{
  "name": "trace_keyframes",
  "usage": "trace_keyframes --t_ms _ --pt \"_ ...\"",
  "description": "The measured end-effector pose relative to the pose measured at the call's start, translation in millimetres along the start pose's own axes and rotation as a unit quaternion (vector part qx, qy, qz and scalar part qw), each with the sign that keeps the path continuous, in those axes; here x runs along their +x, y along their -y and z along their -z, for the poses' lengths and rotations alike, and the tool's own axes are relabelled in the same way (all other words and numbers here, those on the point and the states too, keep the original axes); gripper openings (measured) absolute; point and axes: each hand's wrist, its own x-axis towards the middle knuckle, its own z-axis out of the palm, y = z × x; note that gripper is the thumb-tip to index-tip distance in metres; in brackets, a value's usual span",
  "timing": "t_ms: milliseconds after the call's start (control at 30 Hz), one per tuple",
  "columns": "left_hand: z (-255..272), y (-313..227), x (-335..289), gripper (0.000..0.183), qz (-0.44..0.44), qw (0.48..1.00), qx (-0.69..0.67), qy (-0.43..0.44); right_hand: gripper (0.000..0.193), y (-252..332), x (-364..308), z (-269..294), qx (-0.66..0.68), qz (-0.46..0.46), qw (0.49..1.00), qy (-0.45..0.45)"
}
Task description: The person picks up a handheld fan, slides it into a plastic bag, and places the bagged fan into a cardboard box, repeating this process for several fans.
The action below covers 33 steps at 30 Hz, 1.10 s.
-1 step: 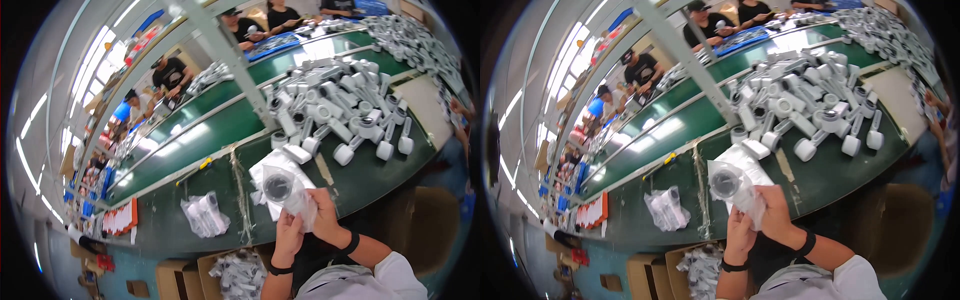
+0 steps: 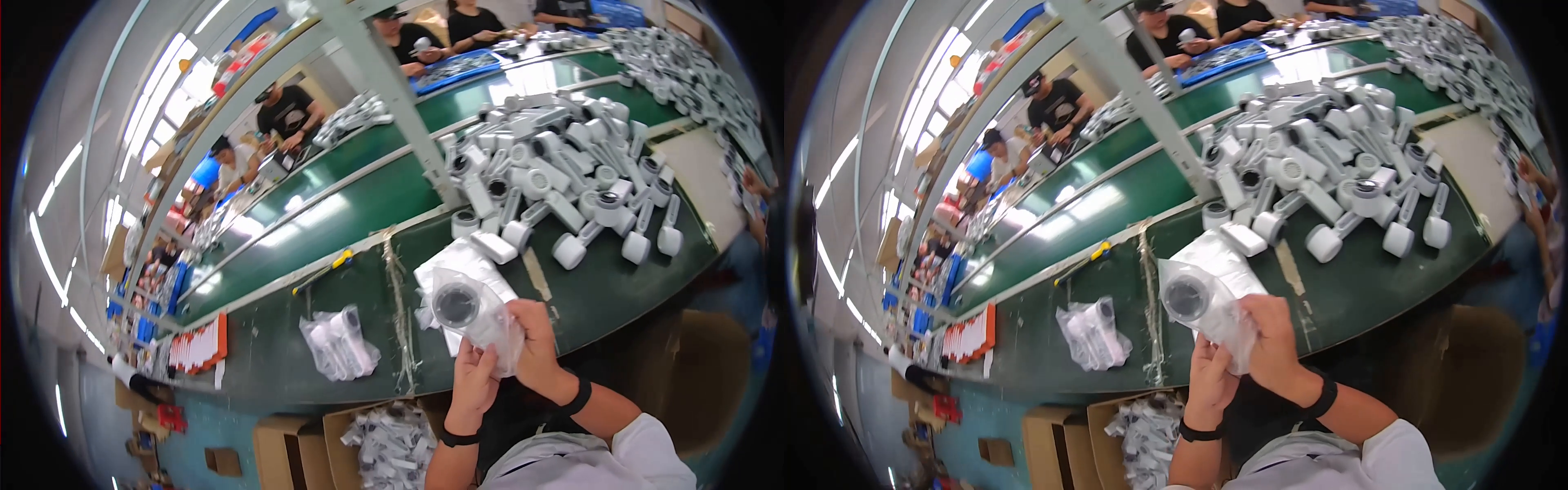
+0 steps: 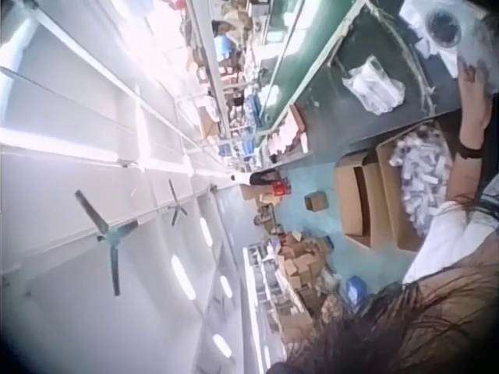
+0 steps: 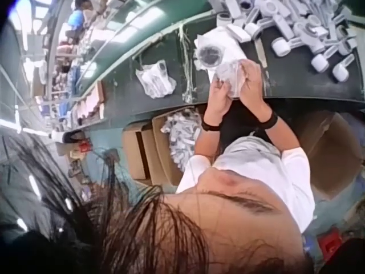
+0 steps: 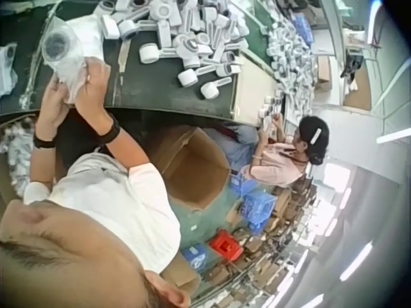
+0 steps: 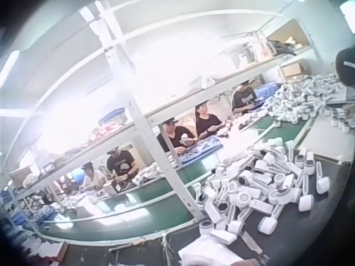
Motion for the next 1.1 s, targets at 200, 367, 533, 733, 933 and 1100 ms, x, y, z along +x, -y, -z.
trace_keyframes --t_ms 200,367,533,733,933,1100 --pt "43.7 -25.0 -13.8 0.057 -0.049 0.994 -0.094 0.022 0.015 5.4 0.3 -4.1 0.069 -0.054 0.995 0.053" --pt "85.2 -44.6 -37.3 0.04 -0.177 0.972 0.0 -0.152 0.015 9.8 -7.5 -4.5 0.068 0.016 0.985 0.157" --pt "146.4 -122.7 -65.4 0.039 -0.334 0.769 0.321 -0.441 0.017 2.7 -7.2 29.0 0.064 -0.054 0.971 0.226" --pt "263.1 -157.7 -63.1 0.058 -0.19 0.533 0.536 -0.627 0.017 -5.1 4.2 61.9 0.04 -0.147 0.972 0.18" --pt "255.9 -130.4 -19.4 0.053 -0.099 0.557 0.593 -0.573 0.018 -37.0 23.0 103.9 -0.121 -0.13 0.983 -0.039" --pt "257.3 -138.8 -29.7 0.048 -0.231 0.362 0.695 -0.576 0.029 -81.9 58.1 142.5 -0.363 0.047 0.929 -0.049"
